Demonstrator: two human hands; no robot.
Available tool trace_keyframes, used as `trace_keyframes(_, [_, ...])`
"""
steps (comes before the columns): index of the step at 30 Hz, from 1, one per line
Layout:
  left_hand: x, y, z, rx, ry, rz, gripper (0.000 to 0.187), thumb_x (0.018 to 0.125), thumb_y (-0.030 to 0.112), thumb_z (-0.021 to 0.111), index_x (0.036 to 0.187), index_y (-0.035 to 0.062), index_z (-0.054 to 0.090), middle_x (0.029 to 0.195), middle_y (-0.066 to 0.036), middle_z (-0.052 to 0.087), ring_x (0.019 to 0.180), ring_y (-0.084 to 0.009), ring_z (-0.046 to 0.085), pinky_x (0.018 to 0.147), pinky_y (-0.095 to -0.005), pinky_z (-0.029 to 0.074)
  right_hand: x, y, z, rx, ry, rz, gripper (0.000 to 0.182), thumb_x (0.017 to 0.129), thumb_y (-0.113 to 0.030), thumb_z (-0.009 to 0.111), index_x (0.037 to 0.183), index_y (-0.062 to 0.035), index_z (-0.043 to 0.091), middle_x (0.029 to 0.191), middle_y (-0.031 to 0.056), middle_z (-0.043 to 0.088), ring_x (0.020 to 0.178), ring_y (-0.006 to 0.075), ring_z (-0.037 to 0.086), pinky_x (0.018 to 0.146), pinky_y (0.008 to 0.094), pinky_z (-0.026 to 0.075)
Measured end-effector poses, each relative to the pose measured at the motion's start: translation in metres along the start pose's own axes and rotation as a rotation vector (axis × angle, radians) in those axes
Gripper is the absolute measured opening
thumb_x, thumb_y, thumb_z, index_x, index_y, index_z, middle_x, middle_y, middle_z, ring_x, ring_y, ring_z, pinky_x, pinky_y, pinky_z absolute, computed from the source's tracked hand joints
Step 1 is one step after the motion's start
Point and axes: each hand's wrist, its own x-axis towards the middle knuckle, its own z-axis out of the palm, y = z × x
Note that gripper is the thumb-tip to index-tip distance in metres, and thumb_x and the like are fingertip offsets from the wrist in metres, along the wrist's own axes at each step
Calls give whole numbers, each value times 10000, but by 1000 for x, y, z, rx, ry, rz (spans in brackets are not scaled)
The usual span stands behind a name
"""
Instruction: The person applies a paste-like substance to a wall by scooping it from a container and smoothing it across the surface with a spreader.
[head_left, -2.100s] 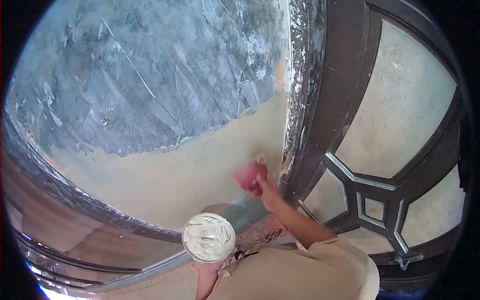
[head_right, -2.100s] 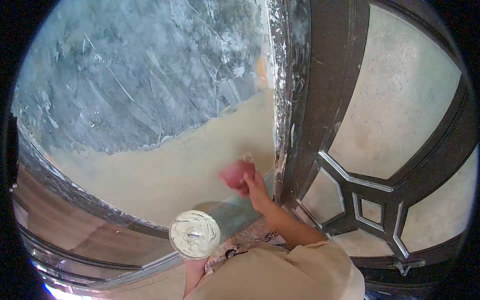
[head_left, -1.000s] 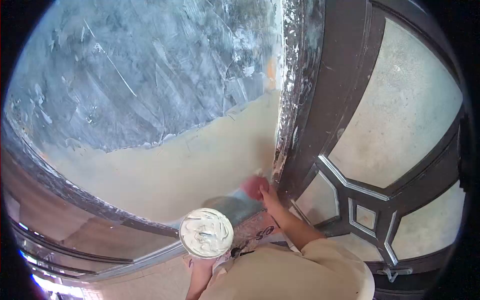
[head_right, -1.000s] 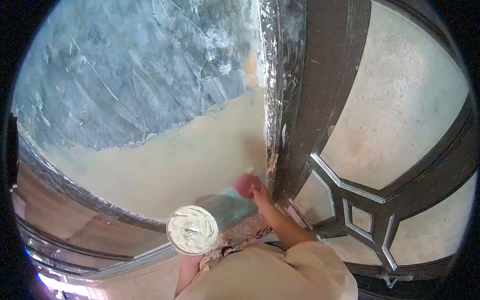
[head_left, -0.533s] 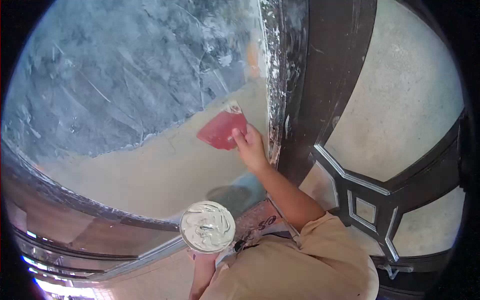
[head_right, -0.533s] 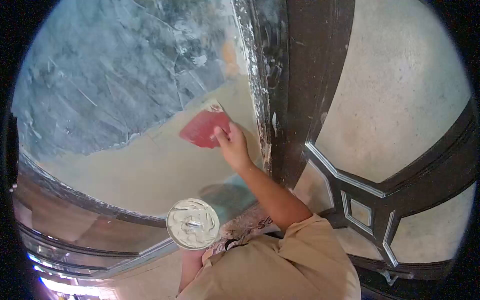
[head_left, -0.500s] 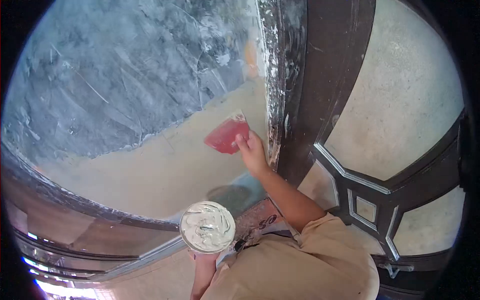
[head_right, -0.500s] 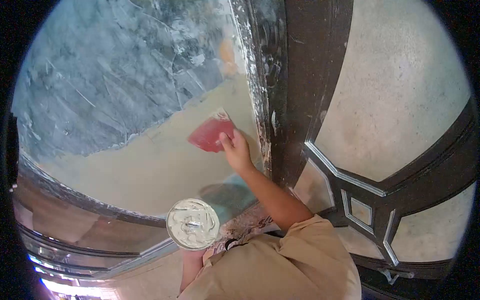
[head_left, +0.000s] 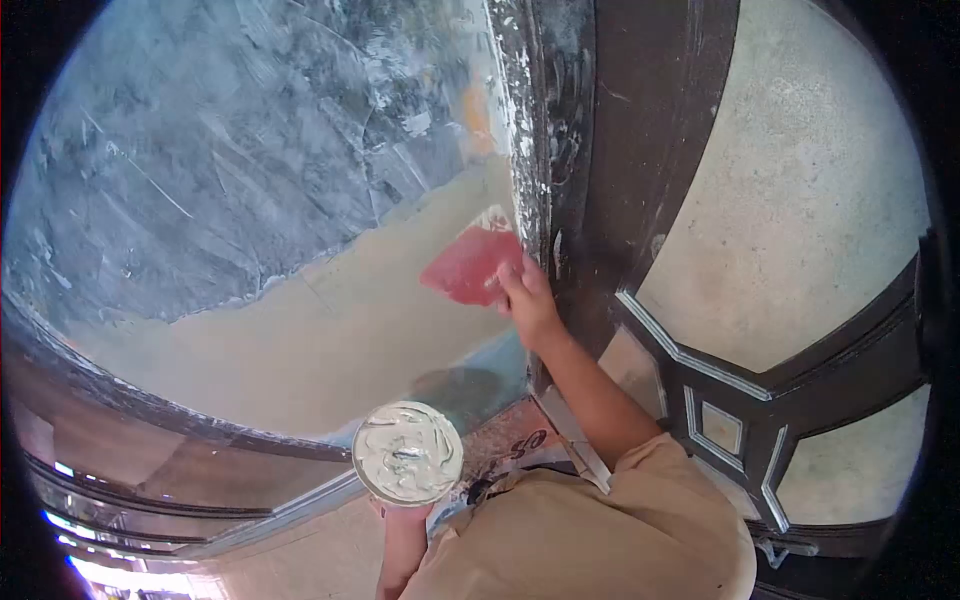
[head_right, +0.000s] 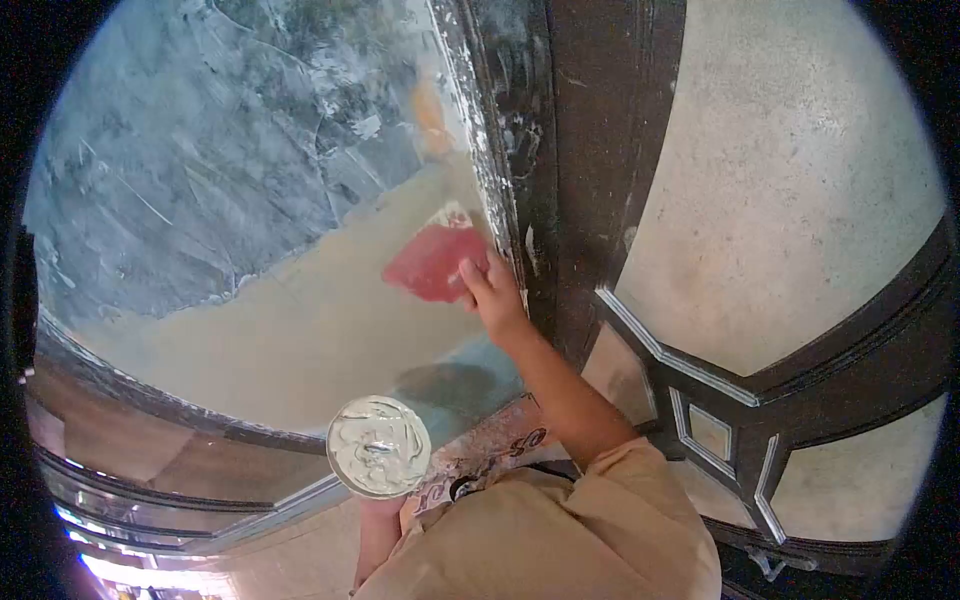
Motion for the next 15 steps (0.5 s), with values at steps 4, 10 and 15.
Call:
trace_keyframes(4, [2, -8, 8, -36, 10, -40, 630, 928, 499, 401, 1411, 99, 342, 1444, -121, 374, 1307, -312, 389, 1084, -489, 325, 33, 9, 2, -21, 62, -16, 231, 962, -306, 525, 994, -79, 549, 716, -32, 508, 531, 51, 420, 447, 220, 328])
trace_keyframes(10, [-4, -15, -29, 9, 105, 66, 721, 861, 609, 366, 1410, 141, 380, 1453, -108, 376, 1320, -349, 365, 1104, -527, 266, -65, 165, -82, -389, 195, 427, 270, 943, -321, 550, 891, -63, 609, 688, 6, 596, 454, 72, 422, 388, 250, 317])
trace_keyframes(15, [-12, -23, -34, -162, 38, 28, 645, 915, 550, 351, 1403, 128, 384, 1450, -106, 383, 1314, -338, 376, 1100, -519, 284, -114, 192, -121, -353, 32, 586, 257, 937, -304, 550, 938, -56, 619, 698, -3, 572, 430, 74, 417, 388, 246, 327])
